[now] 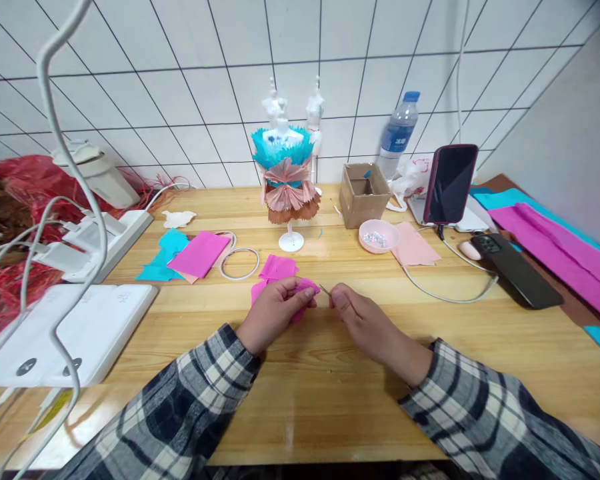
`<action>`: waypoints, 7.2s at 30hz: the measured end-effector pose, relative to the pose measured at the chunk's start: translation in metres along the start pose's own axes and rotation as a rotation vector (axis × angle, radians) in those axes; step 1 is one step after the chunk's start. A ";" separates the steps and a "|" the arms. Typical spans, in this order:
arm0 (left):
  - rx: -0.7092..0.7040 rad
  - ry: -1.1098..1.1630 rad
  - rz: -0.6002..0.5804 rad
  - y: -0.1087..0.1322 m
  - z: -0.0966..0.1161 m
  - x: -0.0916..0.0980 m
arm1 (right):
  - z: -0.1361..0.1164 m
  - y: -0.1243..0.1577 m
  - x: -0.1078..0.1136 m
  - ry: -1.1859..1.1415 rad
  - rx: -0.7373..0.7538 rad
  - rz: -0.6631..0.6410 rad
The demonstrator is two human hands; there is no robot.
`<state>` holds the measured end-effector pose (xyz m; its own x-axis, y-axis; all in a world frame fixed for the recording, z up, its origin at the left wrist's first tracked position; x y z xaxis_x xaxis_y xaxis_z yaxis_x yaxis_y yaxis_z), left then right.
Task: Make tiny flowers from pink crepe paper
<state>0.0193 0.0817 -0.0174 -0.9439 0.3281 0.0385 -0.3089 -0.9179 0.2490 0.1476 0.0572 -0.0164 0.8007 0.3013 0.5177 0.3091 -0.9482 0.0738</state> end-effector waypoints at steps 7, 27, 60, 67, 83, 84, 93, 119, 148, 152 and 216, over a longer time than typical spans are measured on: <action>-0.021 -0.037 -0.015 0.000 0.003 -0.002 | 0.000 0.000 -0.004 0.089 -0.042 -0.043; -0.090 -0.205 -0.045 0.001 0.007 -0.006 | 0.000 -0.001 -0.007 0.104 0.003 -0.033; -0.113 -0.323 -0.078 0.001 0.010 -0.009 | -0.002 -0.003 -0.004 0.128 -0.005 -0.084; -0.126 -0.333 -0.113 0.001 0.008 -0.010 | -0.002 -0.004 -0.002 0.168 0.003 -0.060; -0.140 -0.365 -0.126 0.000 0.007 -0.011 | -0.004 -0.001 -0.004 0.166 0.010 -0.062; -0.140 -0.365 -0.125 0.000 0.006 -0.011 | -0.004 0.000 -0.005 0.168 0.007 -0.059; -0.154 -0.380 -0.126 0.001 0.009 -0.013 | -0.006 0.001 -0.004 0.207 -0.001 -0.030; -0.198 -0.405 -0.177 0.003 0.011 -0.019 | -0.005 0.002 -0.006 0.154 -0.018 -0.021; -0.122 -0.230 -0.013 0.002 0.011 0.000 | 0.041 -0.017 0.107 0.589 -0.130 0.274; -0.147 -0.277 0.003 0.001 0.012 0.001 | 0.034 -0.016 0.100 0.414 -0.057 0.337; -0.172 -0.232 0.104 -0.008 0.012 0.030 | -0.045 0.014 0.000 0.578 0.565 -0.172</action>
<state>-0.0056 0.1012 -0.0065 -0.9254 0.2548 0.2805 -0.2462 -0.9670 0.0659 0.1295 0.0394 0.0229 0.3761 0.1916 0.9066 0.7381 -0.6533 -0.1682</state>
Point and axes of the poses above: each hand's wrist, its own y-axis away from the middle knuckle, its own x-axis out of the back of the hand, z = x × y, the point moved 9 cm from there along -y, towards the middle knuckle, and after that the axes turned 2 degrees about -y, right-handed, at the moved point
